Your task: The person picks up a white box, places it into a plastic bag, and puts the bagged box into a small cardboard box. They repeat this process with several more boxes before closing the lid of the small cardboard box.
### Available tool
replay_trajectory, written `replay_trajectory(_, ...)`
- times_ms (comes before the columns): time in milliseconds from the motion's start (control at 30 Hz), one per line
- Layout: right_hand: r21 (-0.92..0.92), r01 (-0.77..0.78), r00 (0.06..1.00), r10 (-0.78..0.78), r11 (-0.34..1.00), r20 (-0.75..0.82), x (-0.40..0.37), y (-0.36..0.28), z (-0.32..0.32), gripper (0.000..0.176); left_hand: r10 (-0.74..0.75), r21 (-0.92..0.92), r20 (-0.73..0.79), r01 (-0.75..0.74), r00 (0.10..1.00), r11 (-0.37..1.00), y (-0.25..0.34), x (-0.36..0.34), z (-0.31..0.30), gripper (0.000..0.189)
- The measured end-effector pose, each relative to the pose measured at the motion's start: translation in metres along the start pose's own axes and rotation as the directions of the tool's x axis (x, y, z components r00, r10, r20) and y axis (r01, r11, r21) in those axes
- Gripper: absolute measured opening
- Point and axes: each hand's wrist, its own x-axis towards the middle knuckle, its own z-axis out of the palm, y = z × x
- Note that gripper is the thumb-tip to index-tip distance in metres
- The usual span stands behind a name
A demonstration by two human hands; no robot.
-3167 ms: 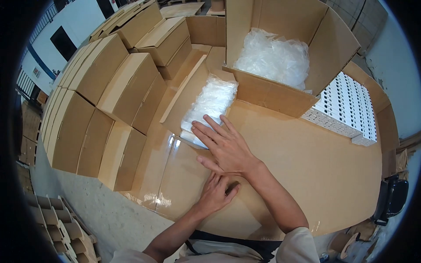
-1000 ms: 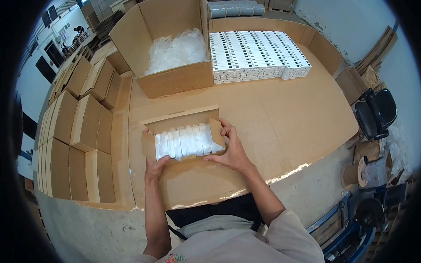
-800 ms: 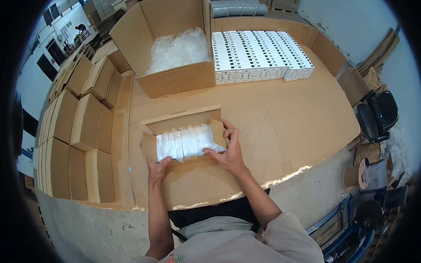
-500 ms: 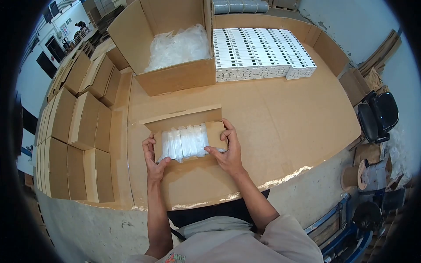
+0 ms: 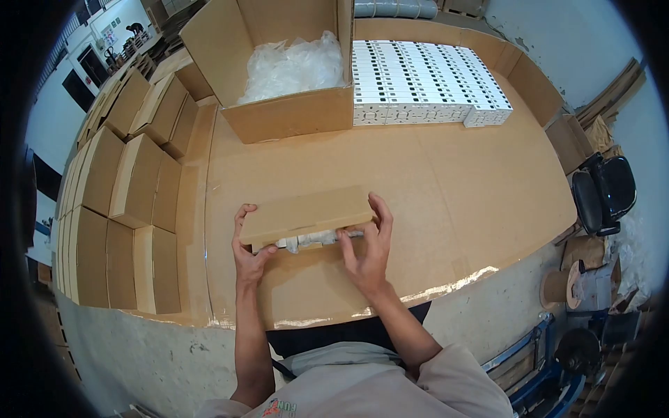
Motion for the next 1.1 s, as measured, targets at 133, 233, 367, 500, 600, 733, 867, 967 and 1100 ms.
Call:
replay_trajectory(133,-0.017,0.022,1.000,-0.022,1.000,0.003,-0.024,-0.017,0.008,0.031,0.108,0.040,-0.025,-0.107,0.994,0.993,-0.016,-0.001,-0.005,0.070)
replay_trajectory(233,-0.083,-0.042,0.998,0.046,0.996,0.053,-0.033,-0.018,0.013,0.030,0.176,0.027,-0.034,-0.176,0.984,0.984,-0.019,0.000,-0.002,0.077)
replay_trajectory(367,-0.146,-0.086,0.992,0.098,0.986,0.075,-0.031,-0.018,0.018,0.031,0.193,-0.092,-0.072,-0.199,0.979,0.976,-0.018,-0.001,-0.002,0.075)
replay_trajectory(500,-0.117,-0.018,0.996,0.028,0.993,0.085,-0.035,-0.009,0.016,0.030,0.195,0.076,0.014,-0.195,0.981,0.978,-0.024,-0.003,-0.017,0.055)
replay_trajectory(600,-0.031,0.010,0.998,-0.008,0.999,0.065,-0.033,-0.009,0.010,0.029,0.196,0.081,0.060,-0.200,0.979,0.976,-0.018,-0.004,-0.017,0.040)
replay_trajectory(733,0.297,-0.191,0.971,0.225,0.936,-0.085,-0.032,0.002,0.009,0.024,0.176,0.069,0.091,-0.182,0.980,0.981,-0.014,-0.006,-0.019,0.034)
replay_trajectory(867,0.351,-0.229,0.949,0.288,0.908,-0.127,-0.019,0.006,0.001,0.021,0.161,0.057,0.112,-0.168,0.981,0.984,-0.011,-0.005,-0.019,0.032)
replay_trajectory(967,0.259,-0.149,0.973,0.188,0.954,-0.131,-0.010,0.009,-0.007,0.020,0.148,0.074,0.101,-0.156,0.984,0.985,-0.011,-0.007,-0.019,0.032)
replay_trajectory(1100,0.221,-0.109,0.984,0.137,0.969,-0.117,-0.010,0.017,-0.011,0.019,0.151,0.080,0.105,-0.160,0.983,0.984,-0.012,-0.007,-0.019,0.031)
